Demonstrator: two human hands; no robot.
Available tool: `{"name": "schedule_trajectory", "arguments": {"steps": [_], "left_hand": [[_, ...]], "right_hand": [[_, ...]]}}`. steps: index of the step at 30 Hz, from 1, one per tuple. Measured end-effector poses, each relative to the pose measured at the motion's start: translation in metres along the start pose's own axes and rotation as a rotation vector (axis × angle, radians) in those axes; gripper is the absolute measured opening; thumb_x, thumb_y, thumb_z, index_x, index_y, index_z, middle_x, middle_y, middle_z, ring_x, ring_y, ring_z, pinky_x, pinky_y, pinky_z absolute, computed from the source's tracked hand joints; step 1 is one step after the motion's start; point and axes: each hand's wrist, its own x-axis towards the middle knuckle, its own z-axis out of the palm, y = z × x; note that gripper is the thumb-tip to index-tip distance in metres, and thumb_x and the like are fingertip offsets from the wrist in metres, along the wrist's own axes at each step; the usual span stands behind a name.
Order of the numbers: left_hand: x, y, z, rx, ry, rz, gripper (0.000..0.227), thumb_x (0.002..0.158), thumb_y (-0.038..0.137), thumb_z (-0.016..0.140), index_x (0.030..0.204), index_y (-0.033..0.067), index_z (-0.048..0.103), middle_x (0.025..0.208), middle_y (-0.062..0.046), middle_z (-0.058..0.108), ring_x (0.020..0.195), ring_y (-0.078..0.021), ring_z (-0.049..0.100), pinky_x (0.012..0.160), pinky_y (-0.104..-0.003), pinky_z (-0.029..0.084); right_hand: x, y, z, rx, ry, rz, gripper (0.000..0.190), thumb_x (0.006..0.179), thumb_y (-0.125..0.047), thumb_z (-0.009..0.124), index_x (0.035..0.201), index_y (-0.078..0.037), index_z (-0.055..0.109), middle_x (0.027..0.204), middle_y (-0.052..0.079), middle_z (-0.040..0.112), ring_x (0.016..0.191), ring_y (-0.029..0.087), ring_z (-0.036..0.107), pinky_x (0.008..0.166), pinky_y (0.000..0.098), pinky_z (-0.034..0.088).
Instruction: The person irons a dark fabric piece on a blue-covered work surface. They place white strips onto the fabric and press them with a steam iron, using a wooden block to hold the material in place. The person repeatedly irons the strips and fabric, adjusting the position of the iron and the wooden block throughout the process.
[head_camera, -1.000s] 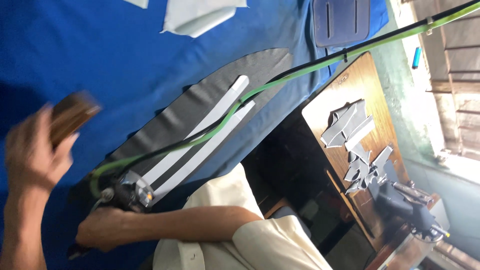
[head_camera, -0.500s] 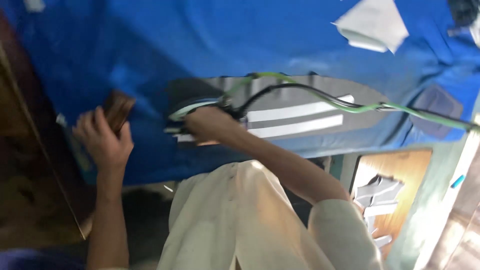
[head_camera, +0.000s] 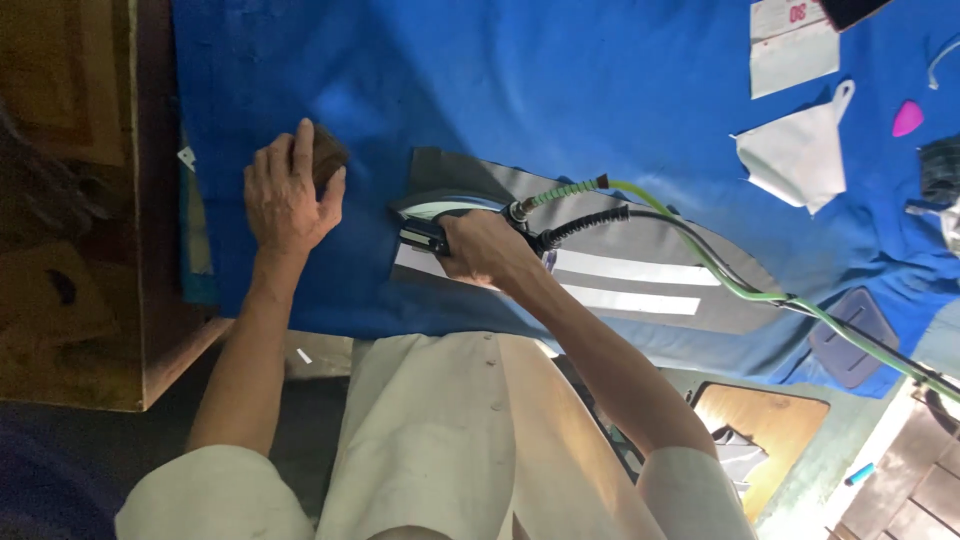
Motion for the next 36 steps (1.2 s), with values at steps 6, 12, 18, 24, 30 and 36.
{"name": "schedule_trajectory", "arguments": {"steps": [6,12,18,24,30,36], "left_hand": [[-0.004,0.001,0.004,0.032,0.042,-0.011,0.064,0.091,0.048,0.074,0.143,0.0112,0.063,0.106,-0.009,0.061,0.09,-0.0221,0.065,0.066,-0.034,0.058],[-0.004,0.001,0.002,0.058,0.064,-0.018,0.067,0.089,0.049,0.075,0.144,0.0129,0.06,0.105,-0.007,0.06,0.089,-0.021,0.065,0.065,-0.033,0.057],[-0.004,0.002,0.0,0.059,0.09,-0.036,0.064,0.09,0.05,0.072,0.141,0.0127,0.061,0.102,-0.007,0.061,0.087,-0.0205,0.066,0.064,-0.033,0.057],[-0.002,0.004,-0.003,0.07,0.091,-0.066,0.065,0.088,0.048,0.074,0.14,0.012,0.059,0.101,-0.007,0.062,0.086,-0.0212,0.067,0.064,-0.034,0.059],[0.006,0.007,-0.008,0.062,0.119,-0.056,0.06,0.094,0.051,0.068,0.138,0.0114,0.064,0.101,-0.007,0.063,0.085,-0.0211,0.068,0.062,-0.034,0.057],[0.009,0.012,-0.006,0.017,0.12,-0.008,0.057,0.105,0.05,0.055,0.138,0.0057,0.066,0.101,-0.01,0.063,0.082,-0.024,0.068,0.06,-0.036,0.054]], "right_hand": [[0.008,0.012,0.012,-0.064,0.029,-0.04,0.027,0.077,-0.031,0.073,0.091,-0.008,0.07,0.077,0.019,0.073,0.082,0.042,0.075,0.078,0.0531,0.062],[0.005,0.008,0.011,-0.065,0.066,-0.029,0.027,0.075,-0.031,0.073,0.091,-0.01,0.069,0.077,0.018,0.073,0.083,0.041,0.075,0.08,0.0523,0.062],[0.003,0.005,0.01,-0.086,0.103,-0.024,0.026,0.077,-0.033,0.074,0.09,-0.011,0.07,0.077,0.017,0.074,0.083,0.041,0.075,0.08,0.0529,0.061],[0.01,0.016,0.019,-0.15,0.114,-0.041,0.029,0.076,-0.034,0.075,0.092,-0.011,0.07,0.076,0.017,0.074,0.08,0.04,0.075,0.077,0.0491,0.062],[0.014,0.02,0.018,-0.084,0.146,-0.082,0.031,0.075,-0.031,0.077,0.094,-0.008,0.07,0.078,0.022,0.074,0.082,0.043,0.074,0.079,0.0539,0.061],[0.016,0.027,0.031,-0.152,0.208,-0.117,0.032,0.075,-0.037,0.076,0.091,-0.01,0.07,0.07,0.017,0.072,0.074,0.037,0.076,0.069,0.0468,0.062]]}}
